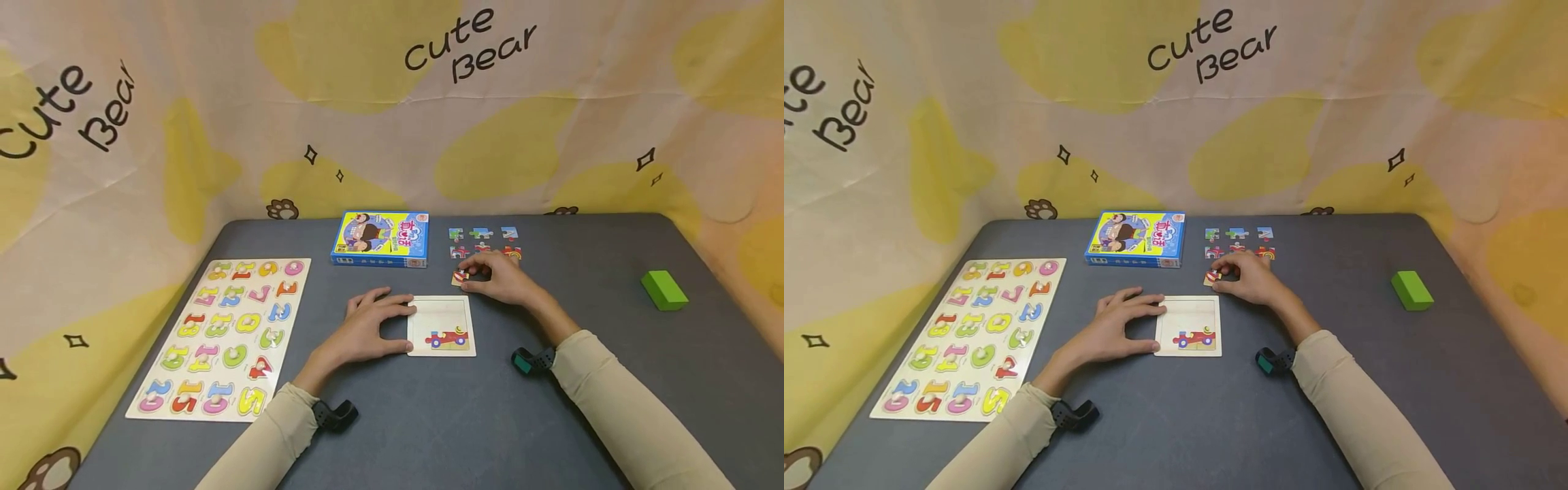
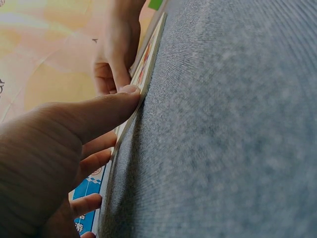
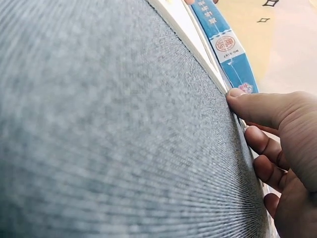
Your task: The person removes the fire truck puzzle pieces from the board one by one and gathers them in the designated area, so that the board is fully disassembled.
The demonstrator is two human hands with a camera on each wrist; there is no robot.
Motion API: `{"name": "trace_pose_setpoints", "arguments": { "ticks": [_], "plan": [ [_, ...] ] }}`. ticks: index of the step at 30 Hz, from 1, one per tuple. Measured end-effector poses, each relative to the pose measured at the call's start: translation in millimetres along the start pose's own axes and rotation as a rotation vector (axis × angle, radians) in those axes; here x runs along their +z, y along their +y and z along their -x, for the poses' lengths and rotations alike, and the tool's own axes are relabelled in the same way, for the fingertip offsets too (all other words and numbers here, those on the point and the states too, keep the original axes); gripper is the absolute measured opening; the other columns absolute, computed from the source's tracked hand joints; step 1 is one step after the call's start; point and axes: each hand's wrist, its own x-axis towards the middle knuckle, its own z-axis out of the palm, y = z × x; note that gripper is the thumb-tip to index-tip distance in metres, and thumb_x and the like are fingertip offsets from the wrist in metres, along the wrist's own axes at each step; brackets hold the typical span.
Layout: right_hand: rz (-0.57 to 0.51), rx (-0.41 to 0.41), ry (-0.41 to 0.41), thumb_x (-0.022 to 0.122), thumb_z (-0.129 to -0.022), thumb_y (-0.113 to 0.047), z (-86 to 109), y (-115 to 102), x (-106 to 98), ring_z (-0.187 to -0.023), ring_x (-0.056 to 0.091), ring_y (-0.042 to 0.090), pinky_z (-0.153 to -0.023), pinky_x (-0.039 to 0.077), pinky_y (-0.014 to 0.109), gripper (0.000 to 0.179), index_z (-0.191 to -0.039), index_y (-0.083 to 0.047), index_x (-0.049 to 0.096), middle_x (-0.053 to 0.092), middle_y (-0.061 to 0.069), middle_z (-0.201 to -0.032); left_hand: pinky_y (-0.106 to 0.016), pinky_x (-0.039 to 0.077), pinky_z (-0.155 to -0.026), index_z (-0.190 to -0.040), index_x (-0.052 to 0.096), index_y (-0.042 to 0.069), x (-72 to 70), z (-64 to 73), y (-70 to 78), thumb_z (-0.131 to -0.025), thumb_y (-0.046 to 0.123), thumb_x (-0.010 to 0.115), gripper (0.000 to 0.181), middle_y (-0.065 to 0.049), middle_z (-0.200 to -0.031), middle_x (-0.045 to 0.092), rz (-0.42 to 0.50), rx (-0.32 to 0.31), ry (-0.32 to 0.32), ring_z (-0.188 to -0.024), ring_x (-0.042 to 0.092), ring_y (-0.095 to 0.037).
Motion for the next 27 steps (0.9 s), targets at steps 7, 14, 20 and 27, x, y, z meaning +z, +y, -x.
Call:
{"name": "trace_pose_setpoints", "arguments": {
  "ticks": [7, 14, 20, 27],
  "plan": [
    [0.026, -0.001, -0.006, 0.083, -0.085, -0.015, -2.3, 1.5, -0.9, -0.087, 0.047, 0.022, -0.081, 0.033, 0.034, 0.034, -0.116, -0.004, 0.073, 0.066, 0.009, -0.097, -0.061, 0.013, -0.116, -0.140, 0.064, 0.022, -0.6, 0.2, 1.2, -0.084, 0.042, 0.082, 0.062, 0.006, -0.157, 0.049, 0.016, 0.001, 0.003, -0.154, 0.025, -0.034],
    [0.059, 0.024, -0.019, 0.081, -0.086, -0.014, -3.7, -2.2, -2.5, -0.088, 0.045, 0.024, -0.081, 0.030, 0.036, 0.035, -0.119, -0.005, 0.072, 0.065, 0.010, -0.099, -0.060, 0.014, -0.116, -0.140, 0.064, 0.023, 0.0, 0.3, 0.0, -0.085, 0.043, 0.081, 0.062, 0.007, -0.157, 0.049, 0.000, 0.006, -0.001, -0.155, 0.025, -0.032],
    [0.071, 0.029, -0.009, 0.080, -0.087, -0.015, -4.3, -4.0, -2.9, -0.088, 0.045, 0.025, -0.081, 0.027, 0.038, 0.034, -0.119, -0.006, 0.072, 0.064, 0.010, -0.097, -0.061, 0.014, -0.117, -0.140, 0.064, 0.024, 0.0, 0.3, 0.1, -0.084, 0.043, 0.081, 0.062, 0.008, -0.157, 0.049, 0.002, 0.004, 0.005, -0.155, 0.025, -0.032],
    [0.000, -0.010, 0.032, 0.079, -0.088, -0.013, -0.5, -5.8, -2.0, -0.088, 0.047, 0.025, -0.081, 0.032, 0.037, 0.035, -0.121, -0.004, 0.072, 0.065, 0.012, -0.098, -0.061, 0.013, -0.117, -0.140, 0.064, 0.024, -0.4, 0.1, -0.4, -0.084, 0.044, 0.081, 0.062, 0.008, -0.157, 0.049, 0.002, 0.001, 0.004, -0.155, 0.025, -0.032]
  ]
}}
